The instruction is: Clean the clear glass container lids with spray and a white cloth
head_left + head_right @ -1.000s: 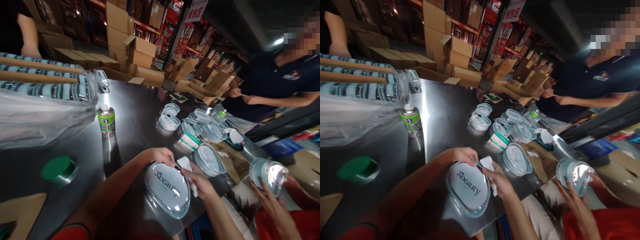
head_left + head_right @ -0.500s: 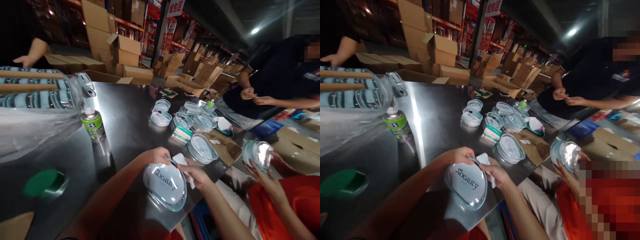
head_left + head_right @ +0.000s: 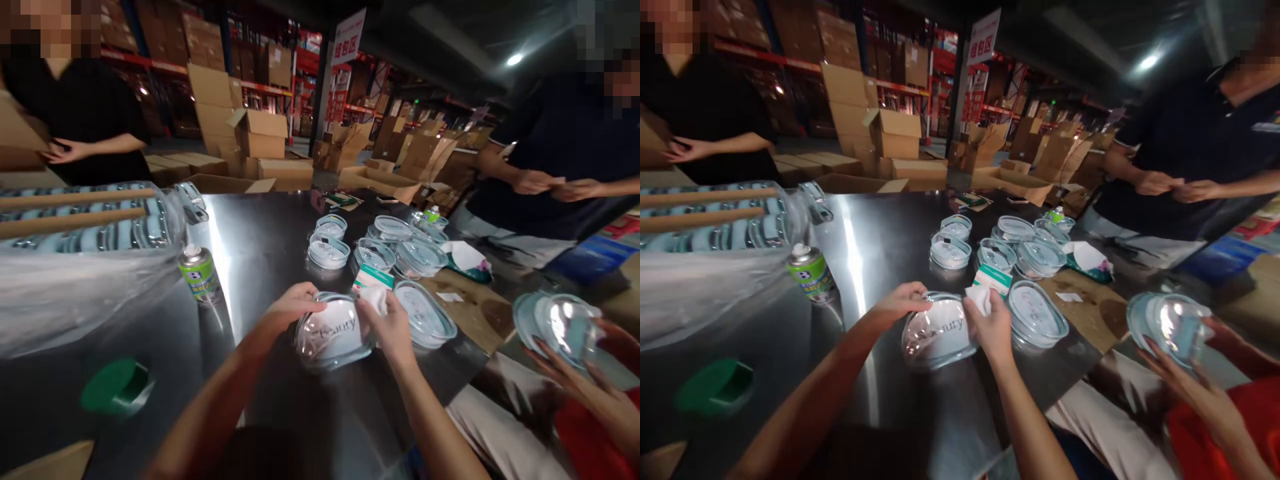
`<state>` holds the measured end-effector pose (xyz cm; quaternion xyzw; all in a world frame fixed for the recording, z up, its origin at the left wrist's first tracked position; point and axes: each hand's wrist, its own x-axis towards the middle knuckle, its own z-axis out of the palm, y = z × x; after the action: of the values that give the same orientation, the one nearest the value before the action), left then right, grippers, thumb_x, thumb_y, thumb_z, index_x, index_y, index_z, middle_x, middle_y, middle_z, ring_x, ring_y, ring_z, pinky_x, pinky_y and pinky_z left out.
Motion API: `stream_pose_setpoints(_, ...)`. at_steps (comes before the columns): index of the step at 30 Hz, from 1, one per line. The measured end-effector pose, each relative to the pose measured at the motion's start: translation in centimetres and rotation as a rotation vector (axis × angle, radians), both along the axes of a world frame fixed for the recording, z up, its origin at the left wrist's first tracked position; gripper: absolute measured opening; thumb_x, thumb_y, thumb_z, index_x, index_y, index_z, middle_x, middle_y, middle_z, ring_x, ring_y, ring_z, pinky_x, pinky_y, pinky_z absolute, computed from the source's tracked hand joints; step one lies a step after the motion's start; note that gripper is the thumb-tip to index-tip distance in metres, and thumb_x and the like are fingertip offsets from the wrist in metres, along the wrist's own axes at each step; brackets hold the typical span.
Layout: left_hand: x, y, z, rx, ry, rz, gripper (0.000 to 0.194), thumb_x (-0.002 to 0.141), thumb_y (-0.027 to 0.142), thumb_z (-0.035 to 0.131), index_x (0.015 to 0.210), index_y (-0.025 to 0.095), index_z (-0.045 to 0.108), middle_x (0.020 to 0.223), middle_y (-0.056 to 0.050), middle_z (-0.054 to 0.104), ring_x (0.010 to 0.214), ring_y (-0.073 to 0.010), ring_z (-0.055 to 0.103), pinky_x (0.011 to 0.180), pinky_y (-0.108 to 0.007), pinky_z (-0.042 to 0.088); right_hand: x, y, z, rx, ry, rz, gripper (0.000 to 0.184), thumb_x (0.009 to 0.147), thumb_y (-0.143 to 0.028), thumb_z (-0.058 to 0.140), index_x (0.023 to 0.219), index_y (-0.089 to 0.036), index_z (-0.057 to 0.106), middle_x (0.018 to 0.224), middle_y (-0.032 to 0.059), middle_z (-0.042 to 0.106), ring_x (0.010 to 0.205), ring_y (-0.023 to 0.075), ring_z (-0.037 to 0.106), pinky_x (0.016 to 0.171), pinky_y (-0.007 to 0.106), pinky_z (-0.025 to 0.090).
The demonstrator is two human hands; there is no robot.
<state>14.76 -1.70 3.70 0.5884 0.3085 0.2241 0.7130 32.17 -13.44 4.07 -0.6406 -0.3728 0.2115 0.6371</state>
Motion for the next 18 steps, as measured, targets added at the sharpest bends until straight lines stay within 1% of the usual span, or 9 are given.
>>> stream_pose_setpoints(2,-1.1,0.6,1.2,0.003,-0.129,0.153,0.038,0.053,0.033,0.082,0.07,0.018,0.052,0.056,0.008,0.052,0.053,-0.0078,0.048,0.051,-0.02,0.031,-0.7,0.7,1.3,0.134,-0.037,-0.103,0.034,0.071,-0.045,0.073,0.09,-0.02,0.06,0.087,0.0023,0.062,0.077,0.0173,0.053,0.067,0.028,0.042)
stream_pose_setpoints(4,-2.3,1.0,2.3,-0.002,-0.257,0.277,0.039,0.056,0.038,0.081,0.072,0.018,0.051,0.06,0.007,0.054,0.054,-0.0077,0.049,0.051,-0.02,0.034,-1.8,1.1,2.4,0.234,-0.036,-0.142,0.033,0.078,-0.047,0.067,0.097,-0.021,0.058,0.087,0.0022,0.063,0.067,0.0142,0.051,0.058,0.026,0.041)
stream_pose_setpoints(7,-3.7,1.0,3.8,-0.014,-0.428,0.376,0.039,0.062,0.043,0.078,0.08,0.017,0.056,0.073,0.001,0.062,0.064,-0.0104,0.058,0.059,-0.022,0.044,-3.6,1.8,3.9,0.345,0.027,-0.127,0.03,0.082,-0.046,0.064,0.097,-0.022,0.059,0.078,0.0006,0.063,0.05,0.0096,0.044,0.044,0.023,0.036)
stream_pose_setpoints(9,-4.1,0.6,4.6,-0.049,-0.536,0.423,0.038,0.063,0.039,0.08,0.086,0.017,0.059,0.082,-0.001,0.066,0.069,-0.0104,0.061,0.063,-0.021,0.048,-4.8,2.5,4.8,0.423,0.122,-0.114,0.029,0.08,-0.045,0.067,0.095,-0.021,0.06,0.074,-0.0001,0.063,0.047,0.0084,0.045,0.04,0.021,0.035)
stream_pose_setpoints(10,-4.2,0.4,4.8,-0.094,-0.603,0.448,0.037,0.062,0.034,0.082,0.087,0.017,0.061,0.084,-0.001,0.067,0.069,-0.0093,0.062,0.064,-0.019,0.049,-5.3,2.8,5.3,0.463,0.185,-0.116,0.03,0.079,-0.044,0.07,0.095,-0.021,0.061,0.074,-0.0005,0.063,0.048,0.0085,0.047,0.04,0.02,0.036)
stream_pose_setpoints(12,-4.1,0.0,5.2,-0.199,-0.737,0.498,0.035,0.059,0.024,0.086,0.084,0.017,0.064,0.082,-0.001,0.069,0.067,-0.0077,0.063,0.064,-0.017,0.05,-6.2,3.3,6.2,0.52,0.314,-0.131,0.034,0.074,-0.043,0.075,0.096,-0.021,0.063,0.074,-0.0007,0.063,0.053,0.0095,0.053,0.043,0.019,0.041)
stream_pose_setpoints(14,-3.6,-0.4,5.1,-0.25,-0.826,0.551,0.033,0.055,0.018,0.088,0.08,0.015,0.066,0.08,-0.002,0.071,0.069,-0.0098,0.065,0.066,-0.019,0.053,-6.6,3.5,7.0,0.554,0.418,-0.154,0.039,0.068,-0.043,0.079,0.096,-0.021,0.064,0.075,-0.0005,0.064,0.058,0.0111,0.057,0.046,0.019,0.045)
stream_pose_setpoints(16,-2.8,-0.6,4.8,-0.199,-0.834,0.622,0.03,0.053,0.019,0.089,0.073,0.014,0.067,0.076,-0.003,0.072,0.072,-0.0132,0.067,0.07,-0.023,0.055,-6.6,3.3,7.5,0.589,0.494,-0.164,0.042,0.064,-0.042,0.082,0.095,-0.021,0.064,0.075,-0.0002,0.064,0.062,0.0122,0.058,0.048,0.019,0.046)
stream_pose_setpoints(18,-1.8,-0.8,4.1,-0.103,-0.814,0.696,0.028,0.051,0.021,0.09,0.065,0.014,0.067,0.072,-0.003,0.073,0.071,-0.0148,0.067,0.071,-0.025,0.056,-6.3,2.8,7.9,0.62,0.549,-0.185,0.043,0.06,-0.042,0.084,0.092,-0.02,0.063,0.073,-0.0003,0.063,0.062,0.0126,0.059,0.048,0.019,0.046)
